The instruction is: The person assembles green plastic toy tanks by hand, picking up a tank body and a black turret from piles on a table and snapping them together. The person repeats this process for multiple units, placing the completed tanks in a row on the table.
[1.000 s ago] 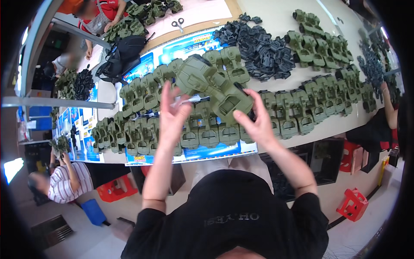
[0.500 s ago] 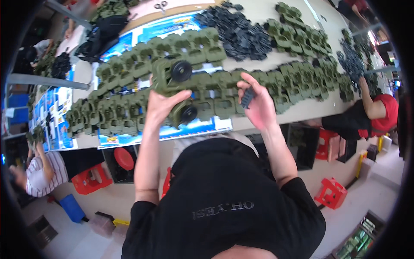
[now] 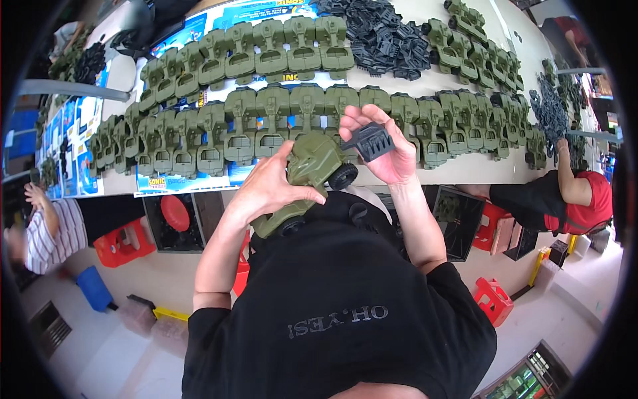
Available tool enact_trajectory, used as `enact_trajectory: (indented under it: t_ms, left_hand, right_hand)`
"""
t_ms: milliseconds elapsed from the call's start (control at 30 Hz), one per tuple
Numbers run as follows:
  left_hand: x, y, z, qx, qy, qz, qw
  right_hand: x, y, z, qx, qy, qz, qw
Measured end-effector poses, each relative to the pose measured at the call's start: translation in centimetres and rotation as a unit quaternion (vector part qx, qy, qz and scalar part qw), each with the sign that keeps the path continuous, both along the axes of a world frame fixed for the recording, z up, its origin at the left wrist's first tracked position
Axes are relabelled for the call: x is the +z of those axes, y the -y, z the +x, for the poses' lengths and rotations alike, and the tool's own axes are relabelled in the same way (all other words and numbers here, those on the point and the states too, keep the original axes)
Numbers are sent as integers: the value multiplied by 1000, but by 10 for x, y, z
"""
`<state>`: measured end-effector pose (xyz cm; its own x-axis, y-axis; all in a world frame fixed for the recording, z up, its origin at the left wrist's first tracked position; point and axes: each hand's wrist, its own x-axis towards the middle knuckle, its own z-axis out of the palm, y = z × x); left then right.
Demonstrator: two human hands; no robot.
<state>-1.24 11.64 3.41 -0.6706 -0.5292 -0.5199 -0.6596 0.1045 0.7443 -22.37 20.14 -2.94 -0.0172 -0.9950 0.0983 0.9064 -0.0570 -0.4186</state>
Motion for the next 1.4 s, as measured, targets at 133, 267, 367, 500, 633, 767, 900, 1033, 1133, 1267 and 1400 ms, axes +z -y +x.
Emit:
enact_trajectory:
  t_ms: [133,267,367,500,633,767,900,1033,1133,1267,1400]
  left_hand:
    - [-8,-4,1,-27,-80,73,994]
    - [-16,-9,0,-10,-130,91,987]
    - [-18,-6,-3,-16,-102,72,992]
    - [-14,-11,-8,-21,-36,-18,999]
    - [-9,-17,-13,-31,26,-90,995]
    - [5,-21,-20,-51,75,-115,989]
    - [7,-19,-20,-49,46,-96,993]
    - [-10,-6,-9,-30,-58,0,998]
    - [-10,-2,-6,-14,-85,42,995]
    - [-8,-1,-6,-13,-85,60,994]
    - [1,-3,-10,-24,-34,42,998]
  right_hand:
    - [-11,-5,-4,21,-160,-49,986]
    - [-12,-14,-24,39,-364,-86,927]
    - [8,-25,-25,20,-411,-4,912]
    - [18,-27,-20,-47,-534,25,844]
    - [40,-28,-9,-86,-662,76,741]
    - [74,-24,-2,3,-691,244,680]
    - [70,-18,0,-9,-681,231,695]
    - [53,-18,-21,-24,-578,115,808]
    - [32,-22,-23,-23,-477,20,878]
    - [29,-25,-22,28,-414,40,909]
    - [16,-24,-30,90,-403,40,910]
